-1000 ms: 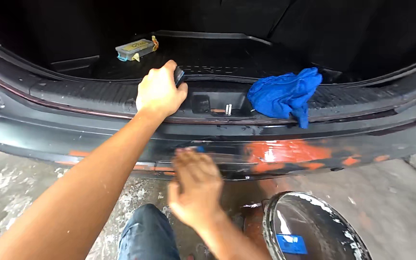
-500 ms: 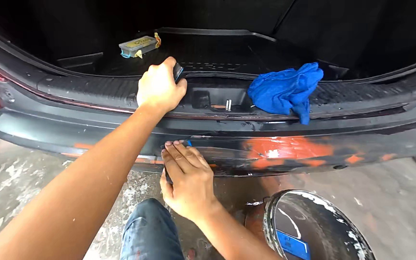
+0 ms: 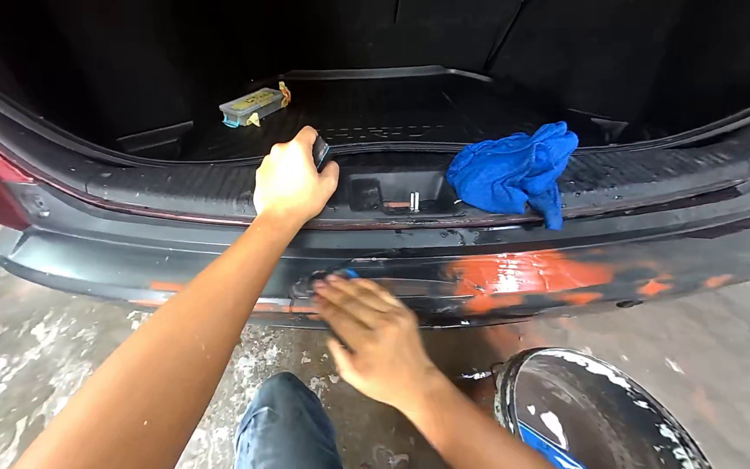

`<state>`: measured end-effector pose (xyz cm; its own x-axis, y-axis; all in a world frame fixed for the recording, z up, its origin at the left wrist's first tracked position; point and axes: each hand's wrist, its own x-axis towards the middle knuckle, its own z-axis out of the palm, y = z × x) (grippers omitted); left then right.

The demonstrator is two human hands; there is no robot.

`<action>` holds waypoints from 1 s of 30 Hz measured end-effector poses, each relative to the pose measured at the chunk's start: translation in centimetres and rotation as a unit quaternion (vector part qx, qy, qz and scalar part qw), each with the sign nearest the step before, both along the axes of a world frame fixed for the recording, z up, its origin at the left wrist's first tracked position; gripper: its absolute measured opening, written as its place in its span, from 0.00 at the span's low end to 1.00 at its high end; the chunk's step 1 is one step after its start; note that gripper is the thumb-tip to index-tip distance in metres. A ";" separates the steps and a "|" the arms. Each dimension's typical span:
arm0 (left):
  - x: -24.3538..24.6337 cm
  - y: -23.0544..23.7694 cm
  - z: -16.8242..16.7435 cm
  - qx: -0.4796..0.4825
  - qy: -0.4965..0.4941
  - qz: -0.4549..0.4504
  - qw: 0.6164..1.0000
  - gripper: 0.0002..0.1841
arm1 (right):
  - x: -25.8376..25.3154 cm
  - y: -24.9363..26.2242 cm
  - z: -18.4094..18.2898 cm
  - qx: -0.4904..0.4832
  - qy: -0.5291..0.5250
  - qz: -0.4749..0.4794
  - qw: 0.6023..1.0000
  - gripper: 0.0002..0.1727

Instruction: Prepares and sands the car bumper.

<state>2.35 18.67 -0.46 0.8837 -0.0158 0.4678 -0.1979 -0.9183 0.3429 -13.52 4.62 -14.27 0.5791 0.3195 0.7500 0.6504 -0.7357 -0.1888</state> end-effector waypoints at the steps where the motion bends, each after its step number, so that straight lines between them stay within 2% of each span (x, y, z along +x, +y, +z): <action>1: 0.1 0.0 0.0 -0.003 -0.002 -0.001 1.000 0.14 | -0.2 -2.8 -0.5 0.018 -0.021 -0.015 0.999 0.17; 3: 0.3 -0.1 0.1 -0.006 -0.001 -0.003 1.000 0.14 | -0.2 -6.9 -1.4 0.089 -0.067 -0.064 0.992 0.14; 4: 0.4 -0.2 0.3 -0.003 0.004 -0.002 1.000 0.14 | -0.1 -6.7 -1.5 0.114 -0.073 -0.093 0.986 0.13; 5: 0.5 -0.2 0.3 0.002 0.009 0.003 1.000 0.14 | -0.2 -5.0 -1.3 0.122 -0.062 -0.124 0.983 0.13; 7: 0.3 -0.2 0.1 0.010 0.022 0.007 1.000 0.14 | -0.8 0.6 -0.8 0.080 0.001 -0.139 0.987 0.16; 9: 0.2 -0.3 0.3 0.011 0.028 0.013 0.999 0.15 | -0.7 4.8 0.3 0.017 0.036 -0.096 0.995 0.19; 10: 0.1 -0.3 0.3 0.011 0.032 0.014 0.999 0.15 | -0.6 5.3 0.5 -0.012 0.041 -0.066 0.997 0.21; 13: 0.0 -0.2 0.2 0.017 0.037 0.012 0.999 0.15 | -1.1 0.6 0.3 -0.041 0.040 -0.028 0.998 0.23; 15: 0.1 -0.2 0.1 0.016 0.035 0.013 0.999 0.15 | -1.4 -5.0 -1.0 0.016 -0.004 -0.074 0.997 0.21; 17: 0.4 -0.3 0.4 0.017 0.038 0.015 0.999 0.15 | -1.3 -6.6 -1.3 0.075 -0.033 -0.135 0.988 0.18; 19: 0.4 -0.3 0.3 0.019 0.045 0.020 0.999 0.16 | -1.5 -2.4 -1.0 0.060 -0.001 -0.177 0.982 0.20; 20: 0.3 -0.4 0.3 0.023 0.047 0.019 0.998 0.15 | -1.5 0.5 -0.6 0.040 0.027 -0.168 0.985 0.21; 22: 0.3 -0.5 0.4 0.028 0.043 0.024 0.998 0.15 | -1.1 4.6 0.5 0.002 0.062 -0.109 0.992 0.22; 23: 0.3 -0.5 0.3 0.028 0.041 0.025 0.998 0.15 | -0.9 4.9 0.8 -0.016 0.071 -0.074 0.995 0.23; 25: 0.2 -0.4 0.3 0.029 0.035 0.023 0.999 0.16 | -0.7 2.4 0.7 -0.028 0.064 -0.029 0.997 0.22; 26: 0.2 -0.4 0.3 0.025 0.034 0.022 0.999 0.15 | -1.0 -0.1 0.3 -0.018 0.041 -0.035 0.998 0.21; 28: 0.2 -0.4 0.4 0.018 0.036 0.022 0.999 0.15 | -1.2 -5.3 -0.9 0.038 -0.013 -0.074 0.996 0.19; 30: 0.4 -0.6 0.7 0.017 0.043 0.026 0.999 0.14 | -0.9 -6.4 -1.0 0.097 -0.047 -0.131 0.986 0.15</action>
<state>2.80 18.11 0.22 0.9203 0.0160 0.3910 -0.1215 -0.9381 0.3243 -14.42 -1.76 -15.32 0.5477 0.0136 0.8366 0.4643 -0.8367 -0.2904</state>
